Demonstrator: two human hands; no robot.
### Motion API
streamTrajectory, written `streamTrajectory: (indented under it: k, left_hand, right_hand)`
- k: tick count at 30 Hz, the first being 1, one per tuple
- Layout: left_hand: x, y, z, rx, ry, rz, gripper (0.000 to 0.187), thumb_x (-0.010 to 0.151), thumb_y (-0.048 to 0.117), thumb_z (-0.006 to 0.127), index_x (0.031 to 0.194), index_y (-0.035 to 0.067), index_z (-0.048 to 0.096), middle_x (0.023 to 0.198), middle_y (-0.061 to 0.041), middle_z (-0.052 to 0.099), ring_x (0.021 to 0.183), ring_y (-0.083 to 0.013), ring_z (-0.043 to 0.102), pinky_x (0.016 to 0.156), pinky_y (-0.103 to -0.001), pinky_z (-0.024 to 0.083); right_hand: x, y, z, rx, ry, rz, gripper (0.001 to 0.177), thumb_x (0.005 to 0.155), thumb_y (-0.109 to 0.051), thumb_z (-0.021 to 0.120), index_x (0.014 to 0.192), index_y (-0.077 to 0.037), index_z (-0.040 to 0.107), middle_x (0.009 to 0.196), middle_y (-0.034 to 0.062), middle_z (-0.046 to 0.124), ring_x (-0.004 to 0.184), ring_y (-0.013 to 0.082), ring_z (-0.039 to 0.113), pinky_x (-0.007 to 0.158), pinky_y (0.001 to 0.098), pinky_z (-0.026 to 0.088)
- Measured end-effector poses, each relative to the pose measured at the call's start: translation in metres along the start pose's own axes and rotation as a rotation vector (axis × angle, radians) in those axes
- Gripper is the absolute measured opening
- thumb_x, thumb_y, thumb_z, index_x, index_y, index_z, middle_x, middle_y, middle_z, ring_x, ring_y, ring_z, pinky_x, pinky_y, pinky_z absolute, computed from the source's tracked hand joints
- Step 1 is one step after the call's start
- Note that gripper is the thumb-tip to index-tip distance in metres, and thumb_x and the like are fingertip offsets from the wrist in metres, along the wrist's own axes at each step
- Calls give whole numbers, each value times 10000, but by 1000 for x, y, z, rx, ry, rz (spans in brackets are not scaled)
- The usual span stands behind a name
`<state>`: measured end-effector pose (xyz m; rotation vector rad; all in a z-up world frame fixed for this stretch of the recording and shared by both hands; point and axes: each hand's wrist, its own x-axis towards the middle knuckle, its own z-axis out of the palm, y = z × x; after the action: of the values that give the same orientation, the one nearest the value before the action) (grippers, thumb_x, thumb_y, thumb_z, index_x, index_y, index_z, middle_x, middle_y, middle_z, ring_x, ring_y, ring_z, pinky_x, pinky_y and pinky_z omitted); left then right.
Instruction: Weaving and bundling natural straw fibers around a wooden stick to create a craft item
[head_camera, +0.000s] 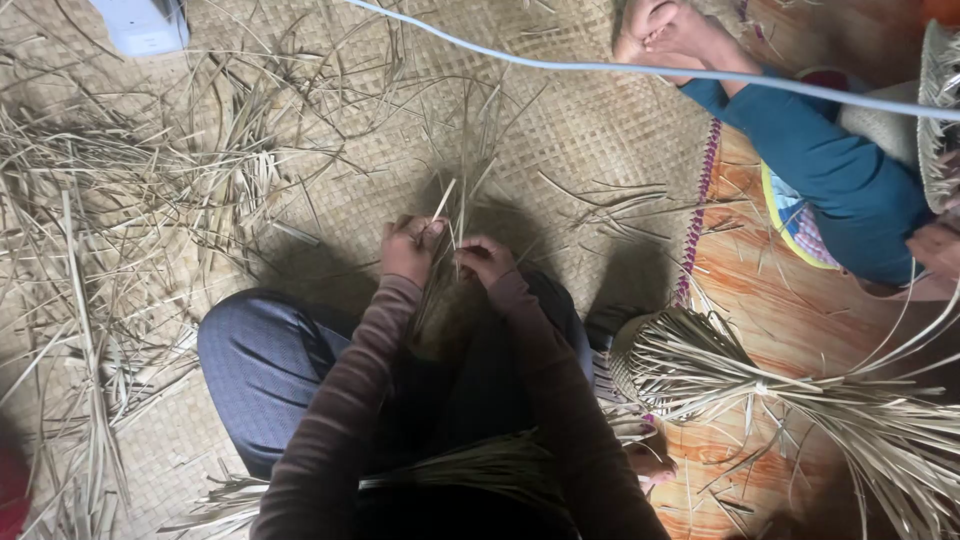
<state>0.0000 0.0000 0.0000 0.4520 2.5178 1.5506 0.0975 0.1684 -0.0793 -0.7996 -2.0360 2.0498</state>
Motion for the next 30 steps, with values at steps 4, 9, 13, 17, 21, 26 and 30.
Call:
streamTrajectory:
  k: [4, 9, 13, 17, 21, 26, 30]
  left_hand:
    - [2, 15, -11, -165, -1, 114, 126, 974, 338, 721, 1058, 328, 814, 949, -42, 695, 954, -310, 693, 878, -432, 568]
    - [-4, 60, -51, -90, -7, 344, 104, 950, 309, 757, 892, 229, 787, 878, -36, 711, 877, -307, 717, 784, -426, 579]
    - [-11, 65, -81, 207, -178, 234, 130, 979, 406, 680, 949, 324, 776, 884, -6, 759, 914, -329, 722, 822, -502, 573]
    - [-20, 70, -123, 313, -383, 82, 149, 981, 383, 628, 1041, 337, 756, 822, 49, 786, 928, -306, 748, 882, -496, 578]
    - [-21, 75, -193, 414, -410, 26, 192, 1006, 275, 585, 1087, 271, 759, 831, -24, 800, 938, -390, 735, 896, -545, 560]
    - [-27, 0, -255, 514, -346, -18, 208, 1067, 320, 568, 1130, 281, 762, 974, 59, 794, 884, -240, 754, 804, -419, 584]
    - [-32, -37, -294, 500, -260, -135, 195, 1013, 297, 643, 1113, 251, 804, 1171, 17, 771, 995, -236, 731, 858, -377, 528]
  right_hand:
    - [11, 3, -5, -187, 147, -33, 572, 805, -238, 940, 1265, -88, 635, 1076, 131, 635, 911, 252, 672, 729, 432, 621]
    - [-34, -90, 23, -116, 167, -333, 236, 1042, -313, 680, 1220, -161, 712, 1038, 24, 697, 709, 99, 629, 627, 253, 593]
    - [-43, -102, 34, 590, -59, -78, 439, 1013, -360, 639, 1320, -46, 657, 1088, 56, 758, 698, 106, 694, 616, 223, 594]
    - [-39, -102, 24, 772, 96, 81, 281, 945, -208, 759, 1178, -54, 733, 954, 66, 769, 695, 148, 701, 661, 252, 581]
    - [-8, -58, -19, 853, 214, 200, 341, 919, -165, 789, 1240, -80, 710, 980, 30, 768, 766, 110, 736, 728, 219, 624]
    - [-9, -40, -28, 855, 285, 235, 255, 900, -149, 796, 1147, -100, 754, 953, 55, 787, 757, 127, 747, 706, 243, 628]
    - [-14, -52, -17, 801, 348, 217, 172, 878, -117, 799, 1048, -94, 780, 882, 68, 784, 731, 131, 738, 661, 248, 612]
